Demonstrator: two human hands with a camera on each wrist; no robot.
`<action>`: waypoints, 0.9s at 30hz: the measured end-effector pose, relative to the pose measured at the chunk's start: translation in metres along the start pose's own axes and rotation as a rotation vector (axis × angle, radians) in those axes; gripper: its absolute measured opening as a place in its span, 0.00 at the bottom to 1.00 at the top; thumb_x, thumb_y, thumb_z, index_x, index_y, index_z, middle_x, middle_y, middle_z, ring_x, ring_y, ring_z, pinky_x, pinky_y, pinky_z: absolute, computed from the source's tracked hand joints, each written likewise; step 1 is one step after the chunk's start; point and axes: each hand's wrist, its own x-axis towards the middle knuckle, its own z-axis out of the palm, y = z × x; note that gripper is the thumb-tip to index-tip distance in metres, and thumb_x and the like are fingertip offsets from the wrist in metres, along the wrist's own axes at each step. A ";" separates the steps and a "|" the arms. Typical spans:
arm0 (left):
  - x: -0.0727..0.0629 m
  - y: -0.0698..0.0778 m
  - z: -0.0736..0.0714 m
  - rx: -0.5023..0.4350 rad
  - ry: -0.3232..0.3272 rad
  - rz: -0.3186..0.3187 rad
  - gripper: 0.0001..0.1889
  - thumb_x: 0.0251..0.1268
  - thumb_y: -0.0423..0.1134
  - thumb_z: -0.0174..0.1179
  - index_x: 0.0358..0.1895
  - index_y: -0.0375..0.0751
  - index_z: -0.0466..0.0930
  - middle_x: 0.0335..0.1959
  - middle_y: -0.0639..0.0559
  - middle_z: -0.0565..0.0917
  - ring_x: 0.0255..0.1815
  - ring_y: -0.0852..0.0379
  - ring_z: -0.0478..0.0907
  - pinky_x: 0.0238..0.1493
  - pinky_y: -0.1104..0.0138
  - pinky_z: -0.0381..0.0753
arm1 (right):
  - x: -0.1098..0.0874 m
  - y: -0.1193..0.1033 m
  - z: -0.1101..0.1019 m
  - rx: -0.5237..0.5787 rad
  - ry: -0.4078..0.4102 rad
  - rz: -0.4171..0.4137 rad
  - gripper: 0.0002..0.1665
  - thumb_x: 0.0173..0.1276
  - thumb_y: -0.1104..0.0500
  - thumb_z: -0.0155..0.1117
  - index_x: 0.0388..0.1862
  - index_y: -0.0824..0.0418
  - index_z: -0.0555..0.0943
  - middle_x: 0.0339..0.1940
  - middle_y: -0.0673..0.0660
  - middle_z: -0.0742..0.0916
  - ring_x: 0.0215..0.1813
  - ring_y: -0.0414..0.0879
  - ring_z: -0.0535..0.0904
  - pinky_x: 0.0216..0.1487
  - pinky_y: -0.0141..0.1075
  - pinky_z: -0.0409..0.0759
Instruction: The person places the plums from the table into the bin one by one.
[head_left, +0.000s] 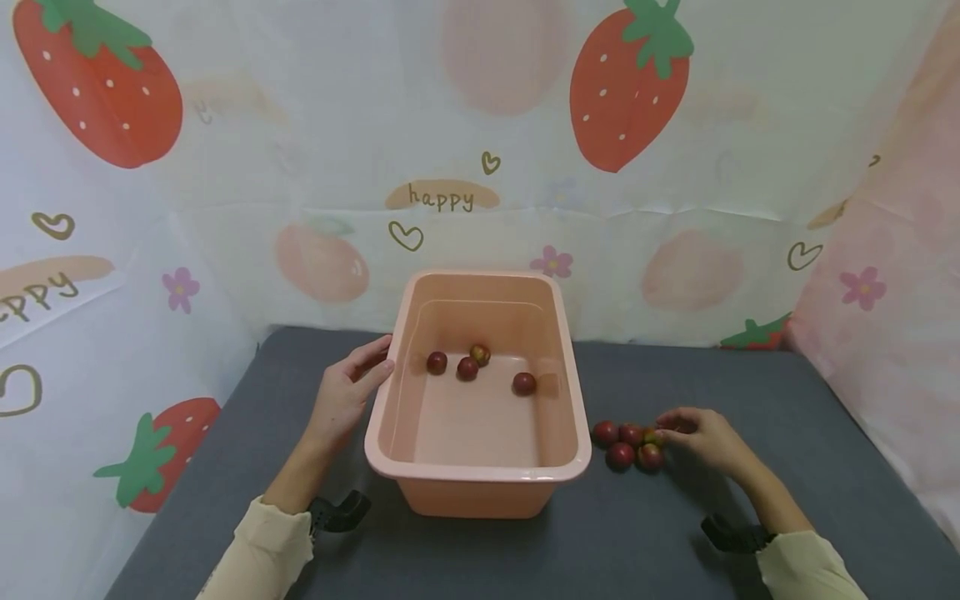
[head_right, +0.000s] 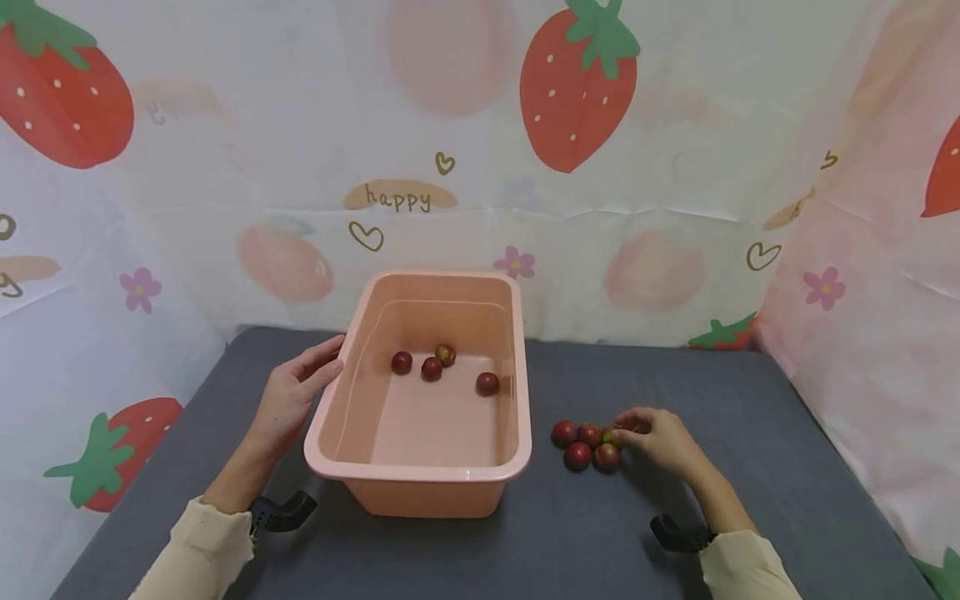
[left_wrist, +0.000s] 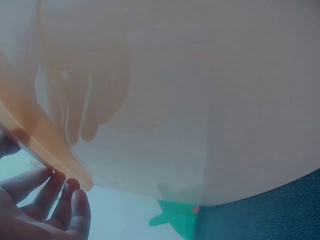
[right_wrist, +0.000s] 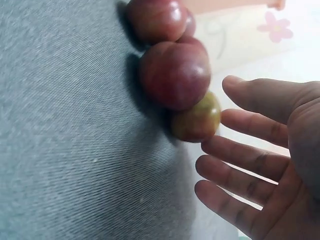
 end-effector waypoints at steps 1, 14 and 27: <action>0.000 0.000 0.000 0.001 0.000 0.000 0.24 0.70 0.39 0.58 0.68 0.39 0.71 0.64 0.39 0.77 0.62 0.52 0.74 0.50 0.82 0.76 | 0.000 0.002 0.001 0.003 0.001 0.001 0.23 0.68 0.49 0.65 0.50 0.67 0.82 0.44 0.61 0.88 0.44 0.49 0.83 0.41 0.38 0.81; 0.000 -0.002 0.000 -0.014 0.001 0.011 0.24 0.70 0.39 0.58 0.68 0.39 0.71 0.64 0.39 0.77 0.52 0.73 0.76 0.50 0.82 0.77 | 0.002 0.005 0.007 0.008 -0.009 0.001 0.22 0.68 0.52 0.65 0.51 0.67 0.82 0.45 0.62 0.88 0.46 0.52 0.84 0.41 0.37 0.81; 0.000 -0.003 0.001 -0.033 0.009 0.021 0.24 0.70 0.38 0.58 0.67 0.38 0.72 0.63 0.37 0.77 0.50 0.76 0.76 0.50 0.82 0.77 | 0.001 0.005 0.008 0.018 0.028 0.009 0.21 0.67 0.51 0.65 0.50 0.67 0.83 0.45 0.62 0.88 0.45 0.50 0.84 0.39 0.34 0.80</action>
